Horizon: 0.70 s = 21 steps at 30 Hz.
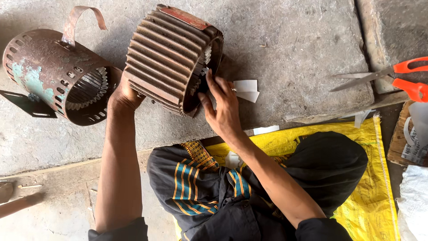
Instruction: The person prepares small white insulation strips by hand and inserts them individually into the slots of an electric motor stator core.
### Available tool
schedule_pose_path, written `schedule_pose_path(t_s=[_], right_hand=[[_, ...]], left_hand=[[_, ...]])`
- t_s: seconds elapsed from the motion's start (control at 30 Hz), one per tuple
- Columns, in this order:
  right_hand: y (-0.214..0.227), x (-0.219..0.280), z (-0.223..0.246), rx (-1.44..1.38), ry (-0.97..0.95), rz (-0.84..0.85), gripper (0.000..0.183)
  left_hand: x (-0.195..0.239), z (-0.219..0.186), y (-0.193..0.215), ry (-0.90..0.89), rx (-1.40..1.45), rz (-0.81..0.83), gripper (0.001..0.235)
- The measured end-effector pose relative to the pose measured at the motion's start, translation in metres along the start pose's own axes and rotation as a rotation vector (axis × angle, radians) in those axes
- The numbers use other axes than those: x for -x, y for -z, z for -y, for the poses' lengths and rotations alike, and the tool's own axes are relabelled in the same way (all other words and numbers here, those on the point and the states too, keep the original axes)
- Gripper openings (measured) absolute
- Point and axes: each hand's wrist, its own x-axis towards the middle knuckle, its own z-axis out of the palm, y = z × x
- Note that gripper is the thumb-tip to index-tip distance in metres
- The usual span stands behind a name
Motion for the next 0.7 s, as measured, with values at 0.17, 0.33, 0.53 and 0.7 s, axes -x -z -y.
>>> schedule_pose_path(t_s=[0.17, 0.33, 0.53, 0.7], right_hand=[[0.005, -0.002, 0.006, -0.033, 0.047, -0.042, 0.058], [0.008, -0.002, 0.009, -0.076, 0.066, -0.056, 0.054], [0.004, -0.006, 0.002, -0.036, 0.067, -0.05, 0.052], [0.0, -0.005, -0.006, -0.078, 0.068, -0.074, 0.047]], left_hand=[[0.001, 0.0, -0.002, -0.015, 0.029, 0.0, 0.04], [0.001, 0.003, 0.003, -0.025, 0.021, 0.032, 0.039], [-0.004, 0.006, 0.007, -0.038, -0.019, 0.017, 0.036], [-0.003, 0.002, -0.003, 0.002, 0.131, -0.044, 0.036]])
